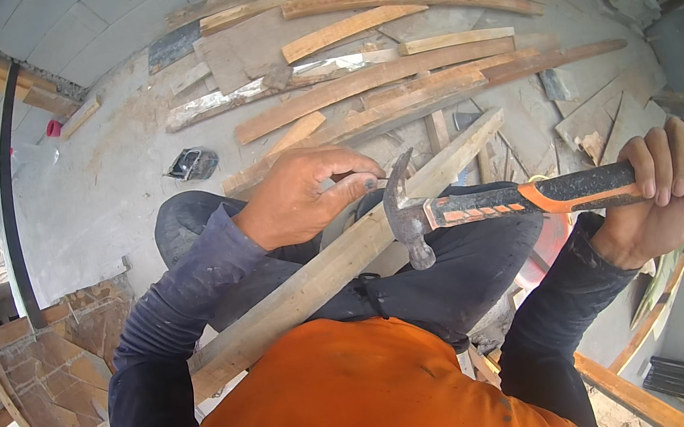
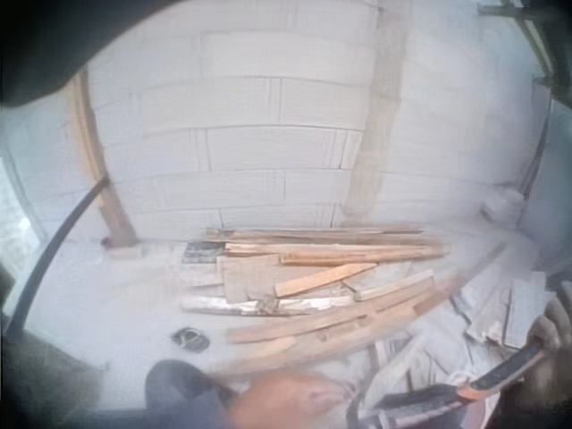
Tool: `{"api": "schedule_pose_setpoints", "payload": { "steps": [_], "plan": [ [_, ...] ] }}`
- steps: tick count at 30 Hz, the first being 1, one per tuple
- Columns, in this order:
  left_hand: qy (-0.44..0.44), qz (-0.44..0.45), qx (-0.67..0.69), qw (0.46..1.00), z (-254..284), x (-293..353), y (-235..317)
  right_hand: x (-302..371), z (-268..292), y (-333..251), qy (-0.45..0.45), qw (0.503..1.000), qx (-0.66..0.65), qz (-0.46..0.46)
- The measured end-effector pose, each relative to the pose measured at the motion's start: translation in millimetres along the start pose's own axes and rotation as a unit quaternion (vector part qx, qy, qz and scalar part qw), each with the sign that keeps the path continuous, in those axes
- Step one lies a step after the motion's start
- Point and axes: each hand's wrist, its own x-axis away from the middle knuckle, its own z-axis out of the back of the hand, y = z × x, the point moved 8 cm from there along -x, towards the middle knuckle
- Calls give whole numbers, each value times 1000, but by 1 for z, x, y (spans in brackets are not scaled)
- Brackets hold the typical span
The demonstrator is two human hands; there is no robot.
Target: The person saws a wooden plank by hand and then uses a hammer to remove a nail from another piece of wood.
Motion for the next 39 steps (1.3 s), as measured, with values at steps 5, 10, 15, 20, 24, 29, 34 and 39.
{"api": "schedule_pose_setpoints", "payload": {
  "steps": [5, 10, 15, 20, 24, 29, 34, 39],
  "plan": [
    [71, 18, -79, 994, 26, 23, -12, -5, -14, 73, -20, 995, 14, -95],
    [225, 146, -266, 926, 172, 73, -99, -4, -26, 108, -40, 986, 18, -161],
    [126, 383, -299, 865, 210, 196, -300, -6, -20, 93, -33, 990, 82, -108],
    [66, 519, -352, 776, 213, 209, -367, -6, -10, 52, -15, 989, 131, -62],
    [5, 350, -313, 883, 178, 50, -298, -1, -12, -9, 12, 983, 183, -20],
    [-249, 189, -183, 932, -7, -76, -210, 23, 3, -79, 37, 968, 244, 43],
    [-288, 414, 239, 830, -219, -68, -243, 54, 24, -114, 101, 959, 248, 88],
    [-233, 358, 176, 887, -217, -90, -179, 82, 63, -158, 196, 928, 272, 163]
  ]
}}
